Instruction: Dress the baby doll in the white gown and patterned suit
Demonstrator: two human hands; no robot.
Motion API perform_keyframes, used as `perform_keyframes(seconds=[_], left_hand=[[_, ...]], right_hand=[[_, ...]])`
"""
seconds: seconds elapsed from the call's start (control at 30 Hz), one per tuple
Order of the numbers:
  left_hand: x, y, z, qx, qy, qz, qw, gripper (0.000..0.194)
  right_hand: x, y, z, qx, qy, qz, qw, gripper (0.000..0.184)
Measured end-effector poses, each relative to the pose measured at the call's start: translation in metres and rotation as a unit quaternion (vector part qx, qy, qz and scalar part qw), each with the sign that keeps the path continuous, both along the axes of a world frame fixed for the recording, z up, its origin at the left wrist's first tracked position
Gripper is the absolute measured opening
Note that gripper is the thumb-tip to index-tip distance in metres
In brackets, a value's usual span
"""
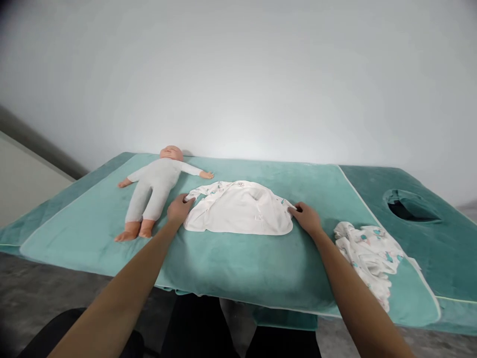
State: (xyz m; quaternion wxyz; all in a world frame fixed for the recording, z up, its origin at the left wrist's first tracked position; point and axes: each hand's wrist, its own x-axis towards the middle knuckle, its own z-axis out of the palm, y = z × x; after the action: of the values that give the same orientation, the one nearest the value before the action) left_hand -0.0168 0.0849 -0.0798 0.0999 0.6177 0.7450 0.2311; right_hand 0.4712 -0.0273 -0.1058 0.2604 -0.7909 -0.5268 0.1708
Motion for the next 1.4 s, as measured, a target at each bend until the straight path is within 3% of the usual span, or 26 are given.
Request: perform_keyframes(seconds=[0.1, 0.23, 0.47, 0.63, 0.97, 1.2, 1.4], left_hand=[[0.001, 0.003, -0.002, 0.013, 0.011, 0.017, 1.0, 0.029], [0.004, 0.004, -0.005, 0.085, 0.022, 0.036, 0.996, 0.022], [0.003, 0.02, -0.004, 0.125, -0.004, 0.057, 0.991, 0.016], [-0.004, 0.038, -0.007, 0.141, -0.026, 0.08, 0.986, 0.018], [-0.003, 0.058, -0.018, 0.089, -0.007, 0.115, 0.989, 0.026], [0.003, 0.062, -0.018, 0.061, 0.04, 0.088, 0.993, 0.034], [0.009, 0.044, -0.005, 0.092, 0.09, 0.06, 0.99, 0.032]], right_hand=[[0.007, 0.017, -0.004, 0.073, 0.073, -0.023, 0.994, 0.035], [0.01, 0.046, -0.003, 0.169, 0.143, -0.115, 0.968, 0.034], [0.012, 0.101, -0.013, 0.245, 0.111, -0.19, 0.944, 0.032], [0.019, 0.124, -0.02, 0.263, 0.096, -0.207, 0.938, 0.031], [0.014, 0.147, -0.009, 0.202, 0.007, -0.209, 0.957, 0.029], [0.006, 0.147, -0.005, 0.162, -0.026, -0.207, 0.964, 0.024], [-0.004, 0.128, 0.003, 0.225, -0.036, -0.172, 0.958, 0.029]])
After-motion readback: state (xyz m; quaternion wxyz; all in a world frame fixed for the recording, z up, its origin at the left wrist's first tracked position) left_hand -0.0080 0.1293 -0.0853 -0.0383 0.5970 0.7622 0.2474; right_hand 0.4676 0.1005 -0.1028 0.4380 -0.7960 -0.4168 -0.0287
